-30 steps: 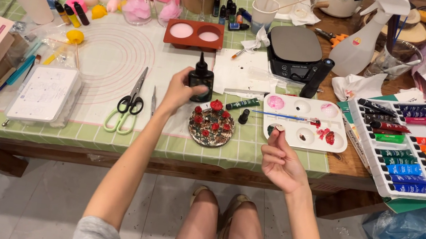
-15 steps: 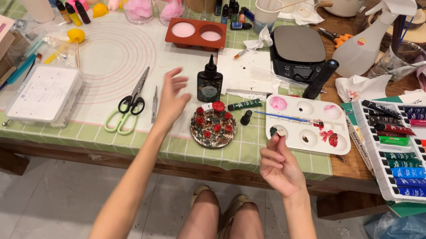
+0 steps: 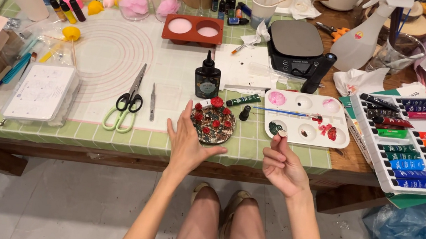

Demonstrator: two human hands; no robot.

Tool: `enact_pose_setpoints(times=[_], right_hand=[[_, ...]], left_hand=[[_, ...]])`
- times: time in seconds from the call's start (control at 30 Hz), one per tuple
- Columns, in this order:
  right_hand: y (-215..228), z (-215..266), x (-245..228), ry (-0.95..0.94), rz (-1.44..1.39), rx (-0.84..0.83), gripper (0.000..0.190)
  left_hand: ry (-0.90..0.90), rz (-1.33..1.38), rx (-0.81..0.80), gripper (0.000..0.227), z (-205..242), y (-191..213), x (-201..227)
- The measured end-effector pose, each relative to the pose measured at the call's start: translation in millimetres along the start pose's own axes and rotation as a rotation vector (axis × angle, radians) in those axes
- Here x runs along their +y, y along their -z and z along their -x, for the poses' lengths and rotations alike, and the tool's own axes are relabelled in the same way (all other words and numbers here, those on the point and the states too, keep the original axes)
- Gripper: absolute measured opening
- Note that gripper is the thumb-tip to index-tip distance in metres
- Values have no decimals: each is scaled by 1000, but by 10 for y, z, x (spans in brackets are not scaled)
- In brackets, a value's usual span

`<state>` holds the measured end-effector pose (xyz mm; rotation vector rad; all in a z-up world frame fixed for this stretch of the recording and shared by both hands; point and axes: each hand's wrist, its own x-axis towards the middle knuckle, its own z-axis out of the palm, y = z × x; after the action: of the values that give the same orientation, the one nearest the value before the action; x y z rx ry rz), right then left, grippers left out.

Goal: The recorder is painting and applying UV resin to decorate a small craft base covered in artificial flowers.

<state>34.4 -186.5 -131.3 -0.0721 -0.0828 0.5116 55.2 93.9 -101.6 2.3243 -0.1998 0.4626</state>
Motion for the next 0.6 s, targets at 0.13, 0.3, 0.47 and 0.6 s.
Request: enact_pose_setpoints(times=[0.13,0.3,0.47,0.6], right_hand=[[-105,9,71,39,20,76,19],[-95,24,73,43,46,87,17],[-49,100,-23,103,189,85,17],[-51,149,-218,217,506,143,14]], left_hand=[[9,-1,50,153,-29,-97,-23],[17,78,76,144,-43,-101,-29],[-65,178,123,136,46,-48,27],[-105,325,68,128,168,17,186]])
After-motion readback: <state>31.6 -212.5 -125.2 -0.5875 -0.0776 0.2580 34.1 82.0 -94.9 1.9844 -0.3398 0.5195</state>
